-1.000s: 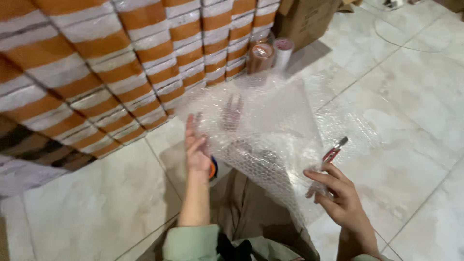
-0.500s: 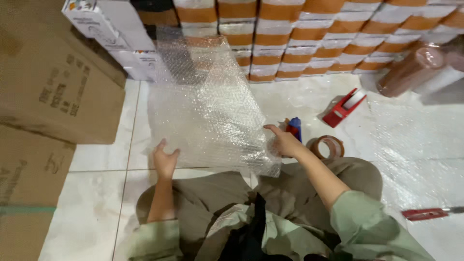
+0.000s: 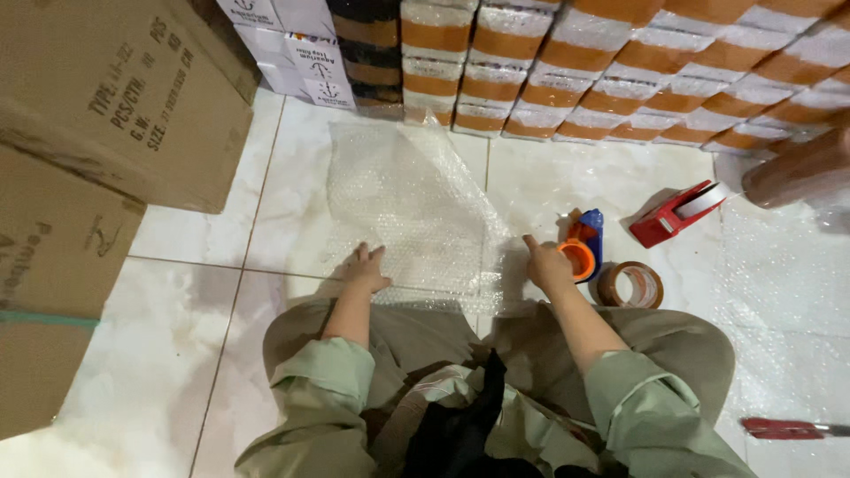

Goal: The person sits on the floor and wraps a small rectangular box in bubble wrap. They then use a handheld tape dispenser to apply brown packing tape to seal the bubble wrap around the box. Finally, the person places the wrapped box onto a stack of similar packages.

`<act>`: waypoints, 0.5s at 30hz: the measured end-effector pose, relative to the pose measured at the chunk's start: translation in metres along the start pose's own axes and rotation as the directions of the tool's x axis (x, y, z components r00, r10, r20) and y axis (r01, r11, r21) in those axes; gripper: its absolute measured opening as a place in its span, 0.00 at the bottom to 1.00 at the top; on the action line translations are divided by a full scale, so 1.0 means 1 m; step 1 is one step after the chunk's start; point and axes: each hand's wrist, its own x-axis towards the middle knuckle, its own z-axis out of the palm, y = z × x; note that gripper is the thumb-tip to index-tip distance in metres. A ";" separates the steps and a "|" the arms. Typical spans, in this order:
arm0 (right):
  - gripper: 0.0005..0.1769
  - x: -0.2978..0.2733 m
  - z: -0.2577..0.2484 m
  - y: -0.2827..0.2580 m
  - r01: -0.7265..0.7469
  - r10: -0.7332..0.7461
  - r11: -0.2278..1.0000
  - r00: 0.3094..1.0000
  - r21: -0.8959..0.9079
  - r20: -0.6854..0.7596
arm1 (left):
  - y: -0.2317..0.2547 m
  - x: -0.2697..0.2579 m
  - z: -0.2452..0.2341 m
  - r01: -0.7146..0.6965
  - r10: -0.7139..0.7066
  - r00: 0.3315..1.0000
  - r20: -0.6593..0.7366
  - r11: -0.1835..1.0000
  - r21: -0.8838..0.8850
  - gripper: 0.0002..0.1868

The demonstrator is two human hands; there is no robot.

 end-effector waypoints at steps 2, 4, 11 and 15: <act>0.31 -0.001 -0.009 0.007 -0.022 0.022 0.999 1.000 -0.023 -0.008 | 0.002 0.012 0.006 0.008 -0.008 1.000 -0.019 0.999 -0.043 0.42; 0.30 -0.003 -0.015 0.003 -0.046 0.045 0.998 0.999 -0.039 -0.022 | 0.008 0.011 0.002 0.012 -0.016 0.999 -0.044 0.997 -0.080 0.41; 0.16 -0.031 -0.003 -0.089 0.760 -0.823 0.565 0.487 -0.322 -0.293 | 0.026 -0.011 -0.015 -0.029 0.028 1.000 -0.004 0.999 -0.044 0.37; 0.28 -0.051 -0.042 -0.146 0.688 -0.721 0.692 0.663 0.217 0.201 | 0.031 -0.009 -0.015 -0.018 0.019 1.000 0.017 0.999 -0.041 0.37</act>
